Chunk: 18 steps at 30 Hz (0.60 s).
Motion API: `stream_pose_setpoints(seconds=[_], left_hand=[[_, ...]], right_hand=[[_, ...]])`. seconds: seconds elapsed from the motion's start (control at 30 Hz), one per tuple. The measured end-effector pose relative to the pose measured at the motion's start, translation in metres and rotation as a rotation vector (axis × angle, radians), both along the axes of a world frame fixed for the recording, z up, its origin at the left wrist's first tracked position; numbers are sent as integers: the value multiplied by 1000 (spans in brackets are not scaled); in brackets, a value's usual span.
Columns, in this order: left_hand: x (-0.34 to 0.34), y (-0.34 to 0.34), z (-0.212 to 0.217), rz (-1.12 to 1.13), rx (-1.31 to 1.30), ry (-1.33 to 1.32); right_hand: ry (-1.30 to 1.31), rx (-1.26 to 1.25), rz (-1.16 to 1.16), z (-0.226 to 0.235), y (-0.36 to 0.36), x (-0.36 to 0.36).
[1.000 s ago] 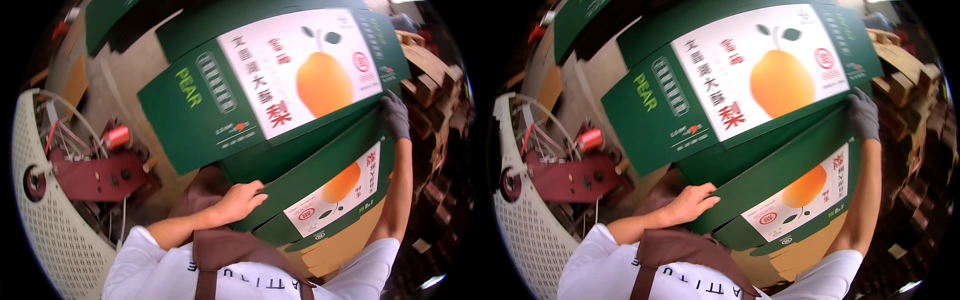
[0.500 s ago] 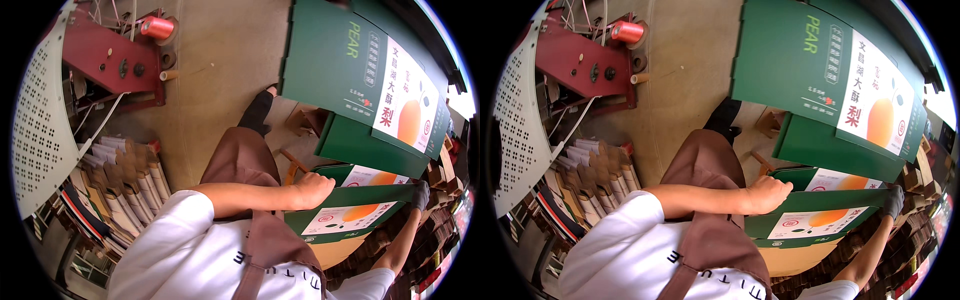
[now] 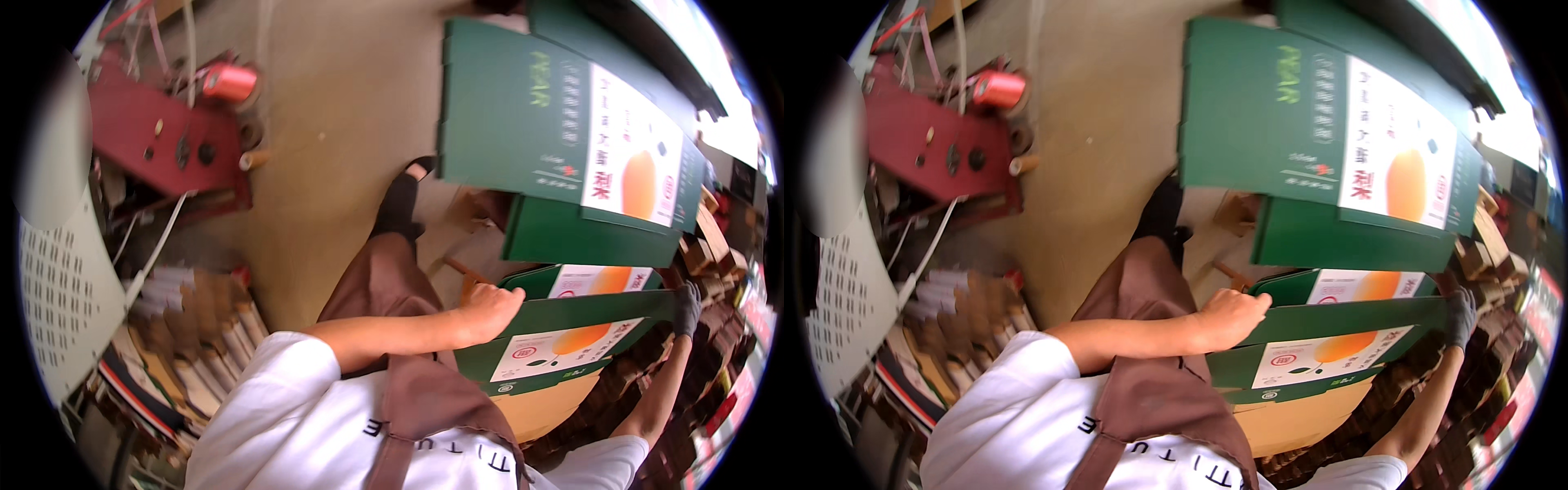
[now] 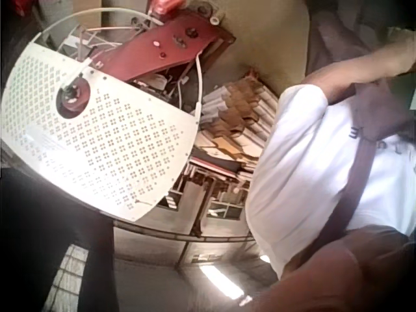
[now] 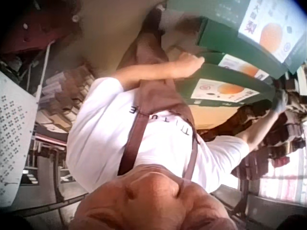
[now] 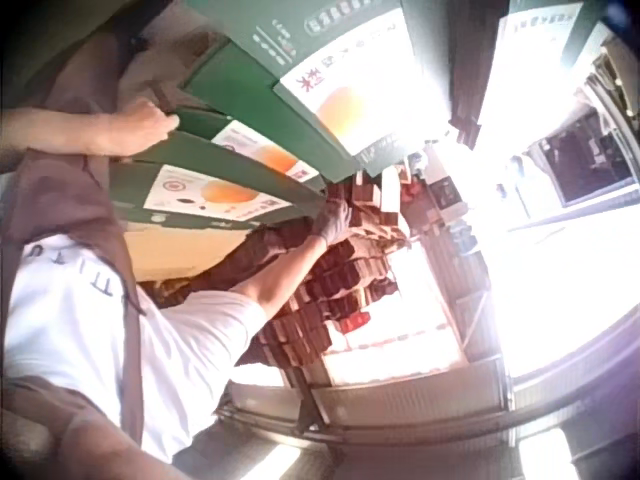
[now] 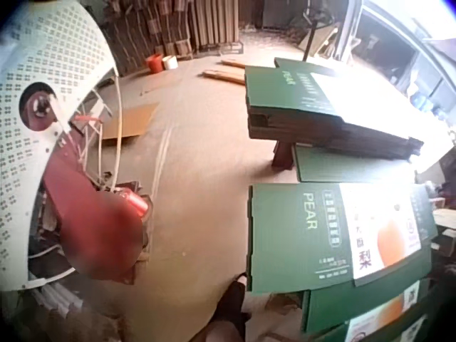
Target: The person repeatedly picks up flat green cardboard boxes printed with pear graphics and stacks them on a growing pile. The person handles the boxes one at a time, aligning and placing them in a warehouse environment.
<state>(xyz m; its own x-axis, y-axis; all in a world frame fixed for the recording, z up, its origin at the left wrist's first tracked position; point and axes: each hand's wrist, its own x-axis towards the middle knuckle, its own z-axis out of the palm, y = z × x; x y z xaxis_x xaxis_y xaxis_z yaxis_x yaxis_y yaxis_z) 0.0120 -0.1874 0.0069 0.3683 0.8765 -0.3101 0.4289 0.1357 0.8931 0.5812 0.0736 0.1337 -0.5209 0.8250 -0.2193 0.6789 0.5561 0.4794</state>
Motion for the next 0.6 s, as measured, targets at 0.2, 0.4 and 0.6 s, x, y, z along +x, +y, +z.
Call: stream_pose_setpoints(seconds=[0.2,0.4,0.6], left_hand=[[-16,69,20,32,50,-39],[-27,136,39,-68,188,-70],[-23,169,27,-105,480,49]], right_hand=[[289,-127,-449,37,23,-62],[220,61,-530,54,27,-58],[281,38,-505,36,71,-54]])
